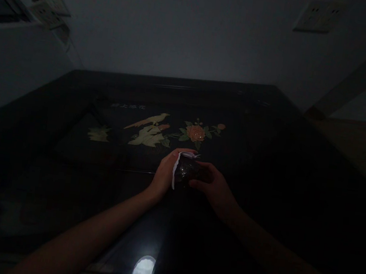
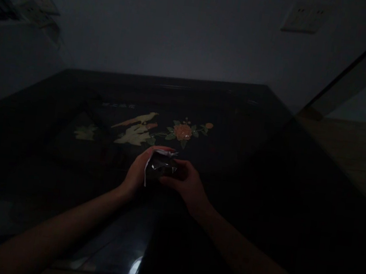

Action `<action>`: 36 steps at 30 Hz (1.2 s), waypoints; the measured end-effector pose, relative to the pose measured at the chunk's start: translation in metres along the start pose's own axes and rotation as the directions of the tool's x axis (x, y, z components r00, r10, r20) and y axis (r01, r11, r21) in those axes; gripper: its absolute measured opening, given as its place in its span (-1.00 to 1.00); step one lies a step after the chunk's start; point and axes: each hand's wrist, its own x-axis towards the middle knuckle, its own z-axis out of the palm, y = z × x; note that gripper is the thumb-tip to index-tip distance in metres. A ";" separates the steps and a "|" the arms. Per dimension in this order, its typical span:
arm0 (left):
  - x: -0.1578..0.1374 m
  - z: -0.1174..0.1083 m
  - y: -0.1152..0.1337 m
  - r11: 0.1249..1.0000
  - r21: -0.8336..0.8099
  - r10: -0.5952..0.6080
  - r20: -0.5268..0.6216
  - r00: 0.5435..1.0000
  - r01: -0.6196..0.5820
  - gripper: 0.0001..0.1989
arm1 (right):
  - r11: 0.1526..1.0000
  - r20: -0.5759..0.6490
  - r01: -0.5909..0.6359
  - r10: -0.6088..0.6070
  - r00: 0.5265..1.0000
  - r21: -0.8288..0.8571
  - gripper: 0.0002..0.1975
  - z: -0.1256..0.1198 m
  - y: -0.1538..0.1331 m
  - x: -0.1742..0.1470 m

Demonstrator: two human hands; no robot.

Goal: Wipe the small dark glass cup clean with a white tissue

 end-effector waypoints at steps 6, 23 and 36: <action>0.004 0.009 0.004 0.925 -0.317 -0.216 0.018 0.976 0.211 -0.63 | 0.998 0.009 -0.006 0.006 1.000 0.059 -0.46 -0.001 0.004 0.002; -0.006 0.001 -0.004 0.986 0.125 0.117 -0.035 0.993 -0.111 -0.56 | 1.000 -0.031 0.014 -0.014 0.999 0.017 -0.45 0.003 0.005 0.001; -0.007 -0.004 0.002 0.644 0.461 0.511 0.335 0.792 -0.611 -0.70 | 0.998 -0.041 0.046 -0.048 0.998 -0.046 -0.48 0.003 -0.001 0.000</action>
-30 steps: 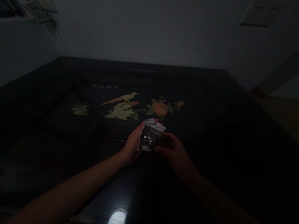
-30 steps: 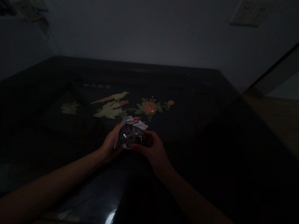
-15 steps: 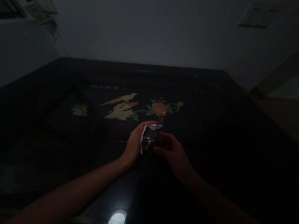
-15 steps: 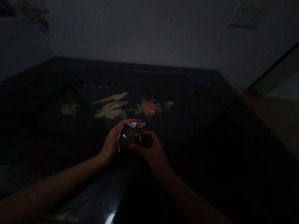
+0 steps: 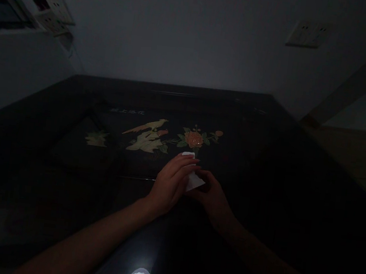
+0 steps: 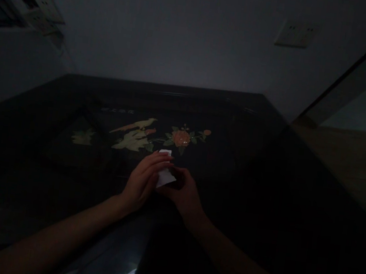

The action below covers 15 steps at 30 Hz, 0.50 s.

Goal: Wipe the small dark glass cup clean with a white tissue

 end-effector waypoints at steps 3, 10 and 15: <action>0.000 -0.001 -0.005 0.981 0.126 0.142 0.055 0.988 -0.148 -0.67 | 1.000 0.009 0.017 -0.017 1.000 -0.001 -0.46 0.000 0.001 0.002; 0.001 -0.001 -0.003 0.978 0.166 0.123 0.016 0.992 -0.124 -0.66 | 1.000 -0.002 -0.017 0.017 1.000 -0.010 -0.49 0.000 0.000 0.000; 0.001 0.001 -0.001 0.988 -0.097 -0.130 -0.068 0.989 0.123 -0.59 | 0.998 -0.024 -0.053 0.054 0.998 0.024 -0.42 0.000 0.000 0.000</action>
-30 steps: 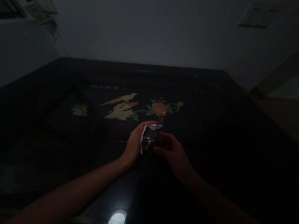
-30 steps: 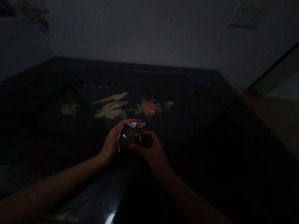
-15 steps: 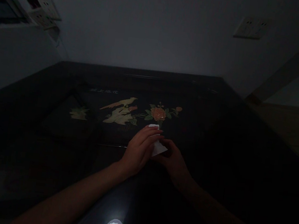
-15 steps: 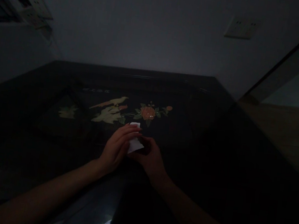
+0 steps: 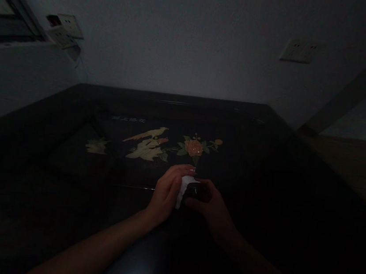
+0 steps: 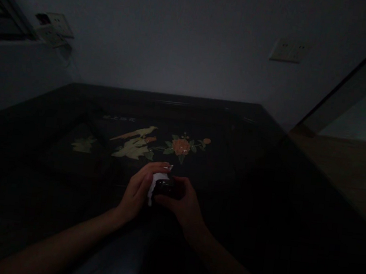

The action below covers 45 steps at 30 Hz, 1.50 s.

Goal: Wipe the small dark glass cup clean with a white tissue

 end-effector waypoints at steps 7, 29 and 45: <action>0.003 0.007 -0.009 0.803 -0.443 -0.445 -0.003 0.895 0.398 -0.57 | 0.997 0.042 0.019 -0.022 0.999 0.070 -0.46 -0.003 0.004 0.002; 0.006 0.010 -0.011 0.738 -0.546 -0.483 -0.018 0.875 0.396 -0.64 | 0.997 0.049 -0.003 -0.001 0.999 0.076 -0.45 -0.001 0.003 0.001; -0.004 0.002 -0.003 0.996 0.030 0.078 0.031 0.996 -0.079 -0.66 | 0.997 0.027 0.082 -0.082 0.996 -0.009 -0.46 -0.001 0.004 0.002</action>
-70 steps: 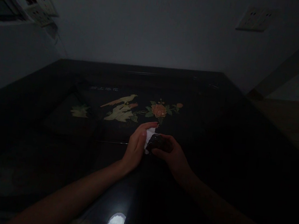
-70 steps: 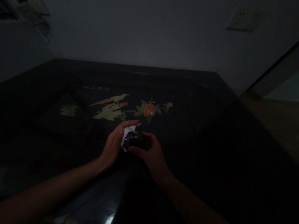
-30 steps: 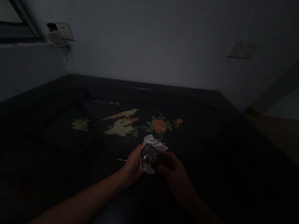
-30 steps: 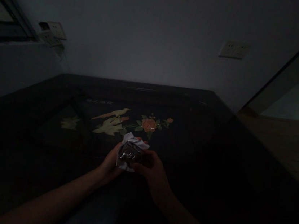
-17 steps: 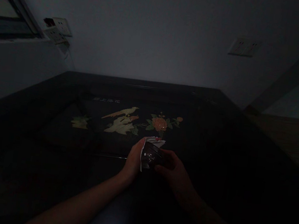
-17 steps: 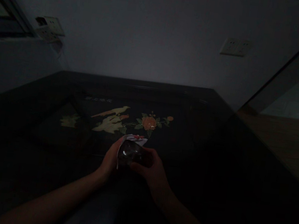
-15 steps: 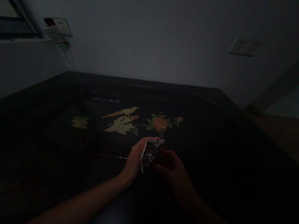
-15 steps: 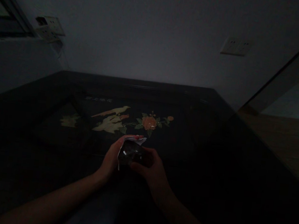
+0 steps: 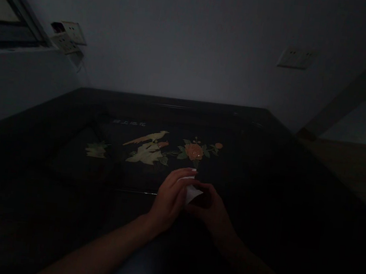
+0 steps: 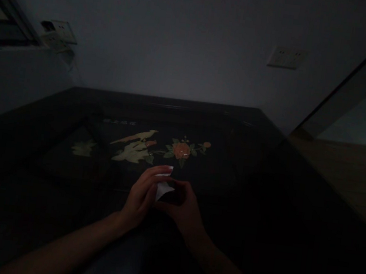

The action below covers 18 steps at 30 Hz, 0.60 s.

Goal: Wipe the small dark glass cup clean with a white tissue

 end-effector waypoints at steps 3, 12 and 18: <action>0.001 -0.001 0.001 1.000 0.013 0.018 0.019 1.000 -0.018 -0.69 | 0.999 -0.007 0.012 -0.012 1.000 -0.033 -0.47 0.000 -0.001 0.000; 0.003 0.000 0.006 0.996 -0.035 -0.080 -0.033 0.996 0.079 -0.62 | 0.999 0.002 -0.032 0.032 0.999 -0.010 -0.49 0.001 -0.005 -0.004; 0.006 0.002 0.004 0.908 -0.320 -0.313 -0.088 0.946 0.271 -0.58 | 0.999 -0.003 -0.044 0.044 0.999 0.029 -0.49 0.001 -0.004 -0.002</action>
